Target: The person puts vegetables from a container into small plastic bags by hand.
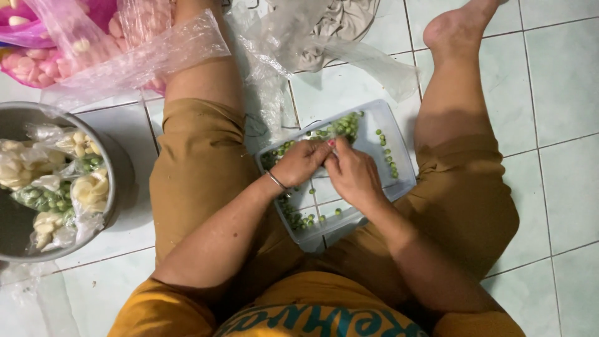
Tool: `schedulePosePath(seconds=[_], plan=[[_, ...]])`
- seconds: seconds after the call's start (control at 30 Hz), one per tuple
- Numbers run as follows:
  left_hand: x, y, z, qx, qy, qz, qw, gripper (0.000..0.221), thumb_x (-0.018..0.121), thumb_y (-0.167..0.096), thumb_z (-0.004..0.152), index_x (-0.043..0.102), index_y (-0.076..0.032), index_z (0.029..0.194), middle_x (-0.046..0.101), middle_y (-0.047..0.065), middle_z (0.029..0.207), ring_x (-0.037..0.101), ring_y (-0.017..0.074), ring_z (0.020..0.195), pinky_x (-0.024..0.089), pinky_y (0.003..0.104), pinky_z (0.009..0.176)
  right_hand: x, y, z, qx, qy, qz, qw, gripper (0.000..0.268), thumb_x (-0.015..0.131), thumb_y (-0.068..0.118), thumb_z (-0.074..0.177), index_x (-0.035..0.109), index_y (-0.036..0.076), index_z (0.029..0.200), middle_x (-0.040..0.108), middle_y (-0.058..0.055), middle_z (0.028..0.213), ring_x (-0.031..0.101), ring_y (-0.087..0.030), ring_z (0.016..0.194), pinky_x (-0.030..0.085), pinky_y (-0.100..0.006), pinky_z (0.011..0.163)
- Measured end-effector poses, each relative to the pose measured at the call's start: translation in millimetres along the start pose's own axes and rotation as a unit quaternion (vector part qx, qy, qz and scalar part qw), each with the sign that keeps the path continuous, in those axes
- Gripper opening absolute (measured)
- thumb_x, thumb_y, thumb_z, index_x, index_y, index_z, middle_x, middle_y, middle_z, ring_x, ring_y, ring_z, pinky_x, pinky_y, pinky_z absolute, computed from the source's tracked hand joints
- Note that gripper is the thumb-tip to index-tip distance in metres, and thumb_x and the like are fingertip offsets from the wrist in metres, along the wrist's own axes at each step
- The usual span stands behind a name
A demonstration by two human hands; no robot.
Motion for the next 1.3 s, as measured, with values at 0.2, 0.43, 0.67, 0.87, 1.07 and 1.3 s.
schedulePosePath(seconds=[0.2, 0.43, 0.67, 0.87, 1.07, 1.3], plan=[[-10.2, 47.8, 11.9, -0.118, -0.148, -0.363, 0.912, 0.022, 0.051, -0.021, 0.104, 0.067, -0.007, 0.098, 0.066, 0.003, 0.079, 0.072, 0.0134, 0.074, 0.061, 0.026, 0.075, 11.1, 11.3, -15.0, -0.054, 0.14, 0.0, 0.989, 0.027, 0.042, 0.034, 0.107, 0.054, 0.01, 0.11, 0.07, -0.019, 0.074, 0.071, -0.046, 0.074, 0.054, -0.057, 0.064], [-23.5, -15.1, 1.0, 0.026, -0.067, 0.174, 0.982, 0.029, 0.055, -0.032, 0.098, 0.063, -0.005, 0.093, 0.065, 0.023, 0.077, 0.07, 0.0465, 0.084, 0.057, 0.054, 0.072, -23.2, -35.9, 14.7, -0.068, 0.038, 0.154, 0.985, 0.014, 0.057, 0.015, 0.104, 0.069, 0.011, 0.098, 0.072, -0.017, 0.083, 0.071, -0.04, 0.087, 0.054, -0.049, 0.077], [-9.9, -47.8, -19.4, 0.246, -0.148, 0.483, 0.827, 0.014, 0.058, -0.019, 0.096, 0.068, -0.018, 0.105, 0.057, 0.005, 0.105, 0.061, 0.0339, 0.1, 0.057, 0.044, 0.078, -14.2, -34.7, 16.2, -0.088, -0.073, 0.226, 0.967, 0.003, 0.071, 0.016, 0.099, 0.071, 0.014, 0.101, 0.073, -0.004, 0.111, 0.069, -0.023, 0.101, 0.054, -0.04, 0.089], [-0.8, -66.2, -28.4, 0.407, -0.228, 0.477, 0.745, 0.01, 0.061, -0.012, 0.1, 0.067, -0.019, 0.098, 0.056, 0.001, 0.091, 0.059, 0.022, 0.087, 0.051, 0.034, 0.079, -0.6, -67.2, 24.0, 0.077, -0.069, 0.457, 0.884, 0.01, 0.074, 0.003, 0.093, 0.07, 0.007, 0.101, 0.066, 0.002, 0.086, 0.062, -0.006, 0.082, 0.053, -0.025, 0.08], [9.4, -55.7, -25.4, 0.39, -0.213, 0.443, 0.779, 0.006, 0.065, -0.018, 0.099, 0.068, -0.019, 0.094, 0.056, 0.002, 0.086, 0.063, 0.0233, 0.072, 0.054, 0.035, 0.065, -28.0, -17.6, 15.8, 0.118, -0.16, 0.423, 0.884, 0.065, 0.077, -0.005, 0.086, 0.046, 0.01, 0.141, 0.059, -0.001, 0.083, 0.056, -0.007, 0.075, 0.049, -0.019, 0.067], [3.1, -34.2, -19.0, 0.266, -0.215, 0.307, 0.888, 0.013, 0.069, -0.029, 0.098, 0.072, -0.017, 0.098, 0.057, 0.004, 0.082, 0.066, 0.033, 0.066, 0.056, 0.044, 0.059, 20.1, -51.7, 18.4, 0.097, -0.17, 0.41, 0.891, 0.009, 0.078, 0.008, 0.093, 0.079, 0.011, 0.102, 0.077, -0.008, 0.107, 0.063, -0.008, 0.107, 0.053, -0.032, 0.098]])
Point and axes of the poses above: each hand's wrist, its own z-axis towards the middle knuckle, its own x-axis out of the palm, y = z × x, the point moved 4 cm from there along z, towards the middle knuckle
